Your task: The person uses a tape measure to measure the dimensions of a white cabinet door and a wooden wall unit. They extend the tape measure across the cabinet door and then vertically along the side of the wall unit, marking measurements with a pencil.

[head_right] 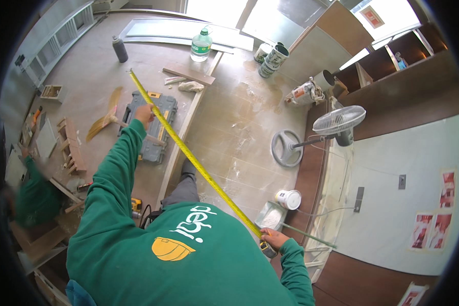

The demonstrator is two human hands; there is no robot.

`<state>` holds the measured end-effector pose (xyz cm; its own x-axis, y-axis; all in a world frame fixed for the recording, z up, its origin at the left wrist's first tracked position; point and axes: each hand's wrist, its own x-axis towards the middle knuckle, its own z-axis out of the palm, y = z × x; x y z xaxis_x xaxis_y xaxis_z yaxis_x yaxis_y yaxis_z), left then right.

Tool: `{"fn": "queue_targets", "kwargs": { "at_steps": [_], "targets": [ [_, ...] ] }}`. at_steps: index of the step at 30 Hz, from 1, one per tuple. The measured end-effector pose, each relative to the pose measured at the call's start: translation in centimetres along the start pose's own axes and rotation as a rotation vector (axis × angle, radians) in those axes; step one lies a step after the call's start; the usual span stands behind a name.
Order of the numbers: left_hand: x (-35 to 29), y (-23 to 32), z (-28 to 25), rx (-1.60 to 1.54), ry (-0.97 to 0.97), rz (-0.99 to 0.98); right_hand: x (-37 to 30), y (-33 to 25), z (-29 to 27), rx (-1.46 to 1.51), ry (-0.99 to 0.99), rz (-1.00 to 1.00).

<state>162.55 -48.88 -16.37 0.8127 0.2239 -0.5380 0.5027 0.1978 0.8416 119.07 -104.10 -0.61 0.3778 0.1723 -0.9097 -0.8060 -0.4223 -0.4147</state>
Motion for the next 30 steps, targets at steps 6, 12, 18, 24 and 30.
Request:
{"fn": "queue_targets", "kwargs": {
  "at_steps": [6, 12, 18, 24, 30],
  "targets": [
    [8.5, 6.4, 0.4, 0.004, 0.042, -0.128, 0.2, -12.5, -9.5, -0.215, 0.11, -0.06],
    [11.7, 12.0, 7.6, -0.052, 0.037, -0.194, 3.3, -19.5, -19.3, -0.034, 0.198, -0.067],
    [16.6, -5.6, 12.5, 1.611, -0.625, 0.382, 11.3, -28.4, -31.7, 0.064, 0.171, -0.174],
    [8.9, -2.3, 28.7, 1.262, -0.654, -0.25, 22.2, -39.3, -43.6, 0.187, 0.114, -0.253],
    [16.3, 9.5, 37.2, 1.023, -1.001, -0.244, 32.6, -53.8, -54.1, 0.032, 0.006, -0.312]
  ]
}}
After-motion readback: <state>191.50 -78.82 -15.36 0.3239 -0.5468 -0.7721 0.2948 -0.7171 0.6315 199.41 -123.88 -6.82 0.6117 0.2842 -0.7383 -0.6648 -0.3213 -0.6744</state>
